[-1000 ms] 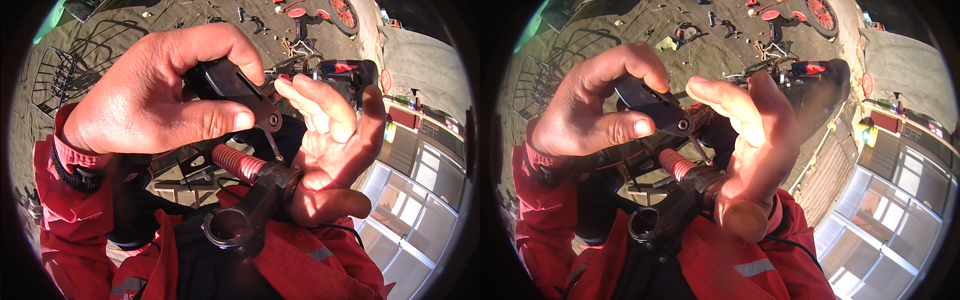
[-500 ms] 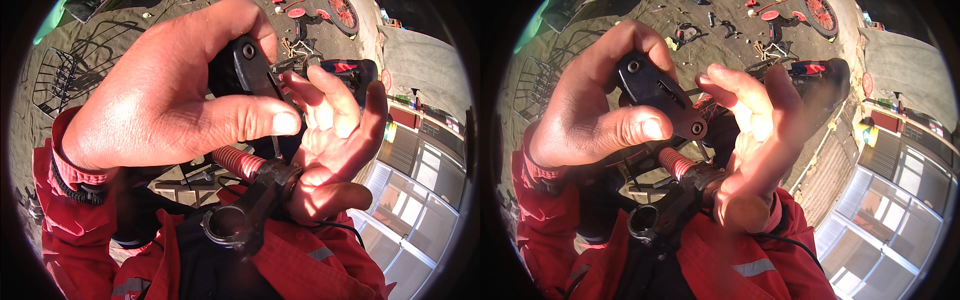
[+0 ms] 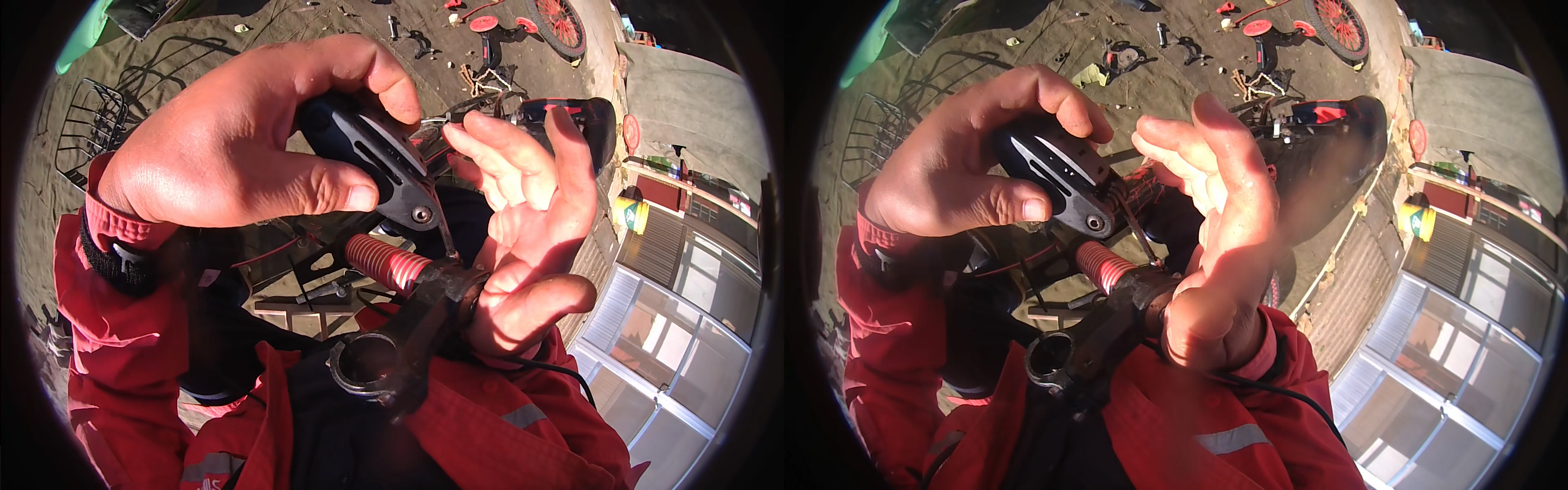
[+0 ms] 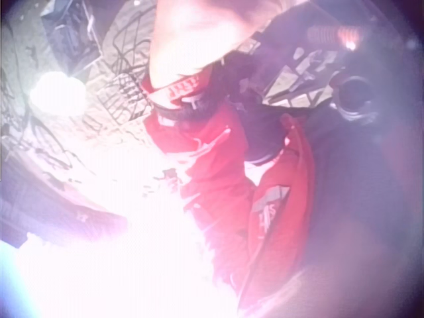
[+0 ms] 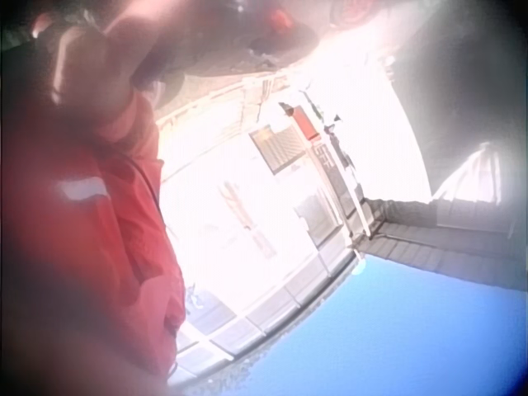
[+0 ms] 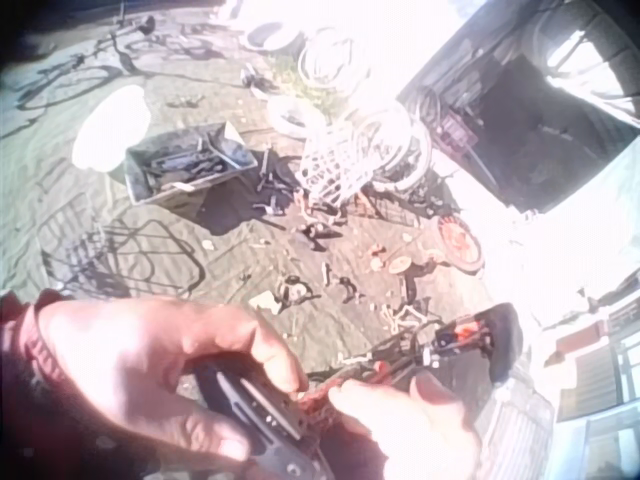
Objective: The person retrieves a multi-tool from a table, walks outside, and sits on a low stool to work on a bicycle fork. They use the multi-tool to loosen and remove a bolt from the fork, then reinsert and tighten the bolt.
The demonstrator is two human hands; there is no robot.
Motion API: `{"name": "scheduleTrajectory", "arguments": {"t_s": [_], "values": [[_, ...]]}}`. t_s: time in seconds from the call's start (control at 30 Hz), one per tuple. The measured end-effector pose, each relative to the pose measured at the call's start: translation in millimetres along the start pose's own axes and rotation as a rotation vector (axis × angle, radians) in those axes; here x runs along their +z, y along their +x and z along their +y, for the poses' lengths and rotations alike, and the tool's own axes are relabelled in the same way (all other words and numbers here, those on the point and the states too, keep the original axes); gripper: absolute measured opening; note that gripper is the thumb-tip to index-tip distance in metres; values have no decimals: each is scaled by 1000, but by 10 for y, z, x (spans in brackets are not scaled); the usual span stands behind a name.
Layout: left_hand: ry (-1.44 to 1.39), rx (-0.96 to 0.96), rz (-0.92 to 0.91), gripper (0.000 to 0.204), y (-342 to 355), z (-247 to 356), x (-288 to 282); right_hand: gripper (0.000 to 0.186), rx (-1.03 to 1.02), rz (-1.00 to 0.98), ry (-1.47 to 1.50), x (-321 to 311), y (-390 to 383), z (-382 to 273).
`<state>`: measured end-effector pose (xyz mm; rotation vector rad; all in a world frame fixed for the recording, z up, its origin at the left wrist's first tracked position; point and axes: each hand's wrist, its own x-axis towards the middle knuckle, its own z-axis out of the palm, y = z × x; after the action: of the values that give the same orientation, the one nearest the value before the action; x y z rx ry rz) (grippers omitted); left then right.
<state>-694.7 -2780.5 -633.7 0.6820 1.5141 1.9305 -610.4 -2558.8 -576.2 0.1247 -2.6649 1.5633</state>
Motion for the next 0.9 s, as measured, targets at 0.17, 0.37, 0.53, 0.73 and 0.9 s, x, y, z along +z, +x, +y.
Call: {"name": "scheduleTrajectory", "arguments": {"t_s": [0.17, 0.37, 0.53, 0.73, 0.9], "values": [[283, -36, -95, 58, -3, 143, -87, 124, 132, -57, -59, 27, -21, -104], [511, 171, -104, 59, -8, 132, -45, 118, 253, -121, 14, -19, -21, -78], [562, 315, -45, 61, -16, 25, 13, 108, 335, -109, 157, -56, -45, -82], [550, 351, -8, 63, -22, -72, 57, 89, 294, -130, 142, -77, -32, -72], [663, 412, 51, 63, 3, -164, 128, 79, 255, -86, 112, -53, -39, -67]]}}
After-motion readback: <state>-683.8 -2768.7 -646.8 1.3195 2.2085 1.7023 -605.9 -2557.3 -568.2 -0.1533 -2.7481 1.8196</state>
